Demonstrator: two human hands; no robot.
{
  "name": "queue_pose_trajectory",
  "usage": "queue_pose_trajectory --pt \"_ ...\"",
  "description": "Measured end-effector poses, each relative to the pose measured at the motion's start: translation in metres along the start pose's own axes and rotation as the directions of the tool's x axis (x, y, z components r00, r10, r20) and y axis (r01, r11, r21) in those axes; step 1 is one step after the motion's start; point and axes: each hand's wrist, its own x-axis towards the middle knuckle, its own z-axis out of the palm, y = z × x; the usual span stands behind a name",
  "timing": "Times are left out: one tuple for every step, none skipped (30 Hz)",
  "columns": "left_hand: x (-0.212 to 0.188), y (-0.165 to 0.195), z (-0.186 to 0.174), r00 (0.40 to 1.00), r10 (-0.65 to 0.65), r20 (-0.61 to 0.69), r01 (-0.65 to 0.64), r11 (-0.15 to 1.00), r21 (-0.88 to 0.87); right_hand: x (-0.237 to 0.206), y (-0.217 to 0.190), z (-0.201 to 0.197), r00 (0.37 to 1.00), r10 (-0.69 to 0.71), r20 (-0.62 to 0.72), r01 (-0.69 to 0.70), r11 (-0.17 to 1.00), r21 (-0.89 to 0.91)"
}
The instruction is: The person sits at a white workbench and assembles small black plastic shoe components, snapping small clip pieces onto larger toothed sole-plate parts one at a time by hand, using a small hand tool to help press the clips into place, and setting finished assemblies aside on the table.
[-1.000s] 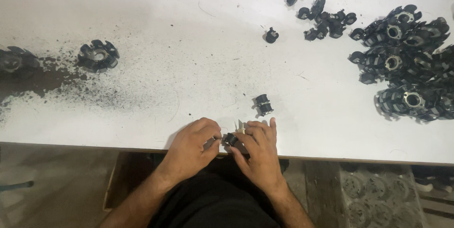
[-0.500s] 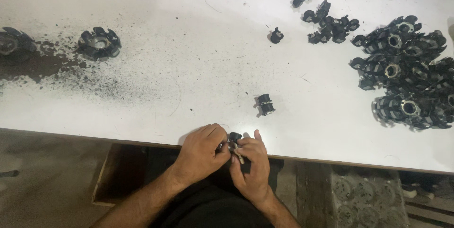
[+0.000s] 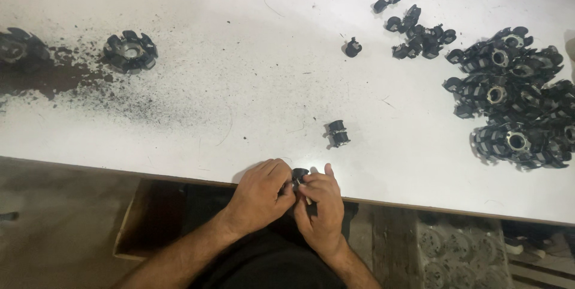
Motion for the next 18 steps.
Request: queue_pose_trajectory --pt "0.000 0.003 0.000 1.000 -0.007 0.005 0.007 1.000 -0.009 -0.001 0.002 -0.001 1.000 0.015 -0.010 -0.015 1.000 -0.007" --pt "0.002 0.006 0.000 1.000 -0.010 0.008 0.011 1.000 -0.018 -0.001 0.006 -0.003 0.999 0.025 -0.022 -0.026 1.000 -0.014" --pt "0.003 0.010 -0.001 1.000 0.004 -0.003 -0.004 1.000 -0.030 -0.001 0.010 -0.005 0.999 0.035 -0.036 -0.036 0.999 -0.021" --pt "0.003 0.014 -0.003 1.000 0.020 -0.010 -0.021 0.999 -0.042 0.000 0.017 -0.008 0.990 0.055 -0.132 -0.058 0.998 -0.018" --pt "0.006 0.017 -0.005 0.999 0.040 -0.014 -0.041 0.998 -0.052 0.002 0.026 -0.014 0.970 0.075 -0.231 -0.080 0.997 -0.014" --pt "0.010 0.020 -0.008 0.999 0.043 -0.006 -0.043 0.999 0.017 0.003 0.034 -0.021 0.941 0.092 -0.325 -0.100 0.995 -0.008" --pt "0.012 0.022 -0.011 0.999 0.039 0.004 -0.039 0.996 0.083 0.002 0.042 -0.030 0.916 0.103 -0.388 -0.120 0.993 -0.019" --pt "0.015 0.026 -0.012 0.999 0.035 0.018 -0.037 0.989 0.145 0.001 0.048 -0.040 0.885 0.116 -0.450 -0.146 0.989 -0.031" --pt "0.020 0.030 -0.011 0.993 0.075 0.092 -0.090 0.980 0.177 0.000 0.054 -0.048 0.847 0.126 -0.516 -0.173 0.984 -0.043" --pt "0.026 0.034 -0.008 0.980 0.117 0.162 -0.149 0.967 0.206 0.000 0.059 -0.052 0.843 0.158 -0.514 -0.221 0.973 -0.064" --pt "0.033 0.038 -0.003 0.960 0.157 0.231 -0.211 0.950 0.229 0.000 0.065 -0.056 0.837 0.187 -0.514 -0.267 0.960 -0.085" --pt "0.041 0.040 0.003 0.943 0.220 0.250 -0.284 0.924 0.255 0.000 0.069 -0.059 0.830 0.216 -0.515 -0.311 0.945 -0.106" --pt "0.049 0.042 0.011 0.922 0.281 0.266 -0.354 0.892 0.281 0.000 0.073 -0.060 0.807 0.268 -0.526 -0.335 0.942 -0.034" --pt "0.057 0.043 0.019 0.899 0.336 0.280 -0.415 0.855 0.309 0.000 0.074 -0.057 0.788 0.320 -0.527 -0.353 0.935 0.040" --pt "0.069 0.040 0.028 0.887 0.267 0.378 -0.399 0.854 0.333 -0.002 0.075 -0.054 0.770 0.374 -0.518 -0.369 0.922 0.117" --pt "0.088 0.035 0.038 0.863 0.189 0.469 -0.382 0.851 0.360 -0.003 0.075 -0.051 0.747 0.389 -0.539 -0.359 0.919 0.165" --pt "0.104 0.029 0.048 0.827 0.104 0.553 -0.367 0.845 0.390 -0.006 0.074 -0.048 0.723 0.406 -0.559 -0.347 0.913 0.214" --pt "0.118 0.025 0.057 0.816 0.070 0.574 -0.369 0.827 0.424 -0.008 0.073 -0.047 0.697 0.424 -0.578 -0.334 0.906 0.261"
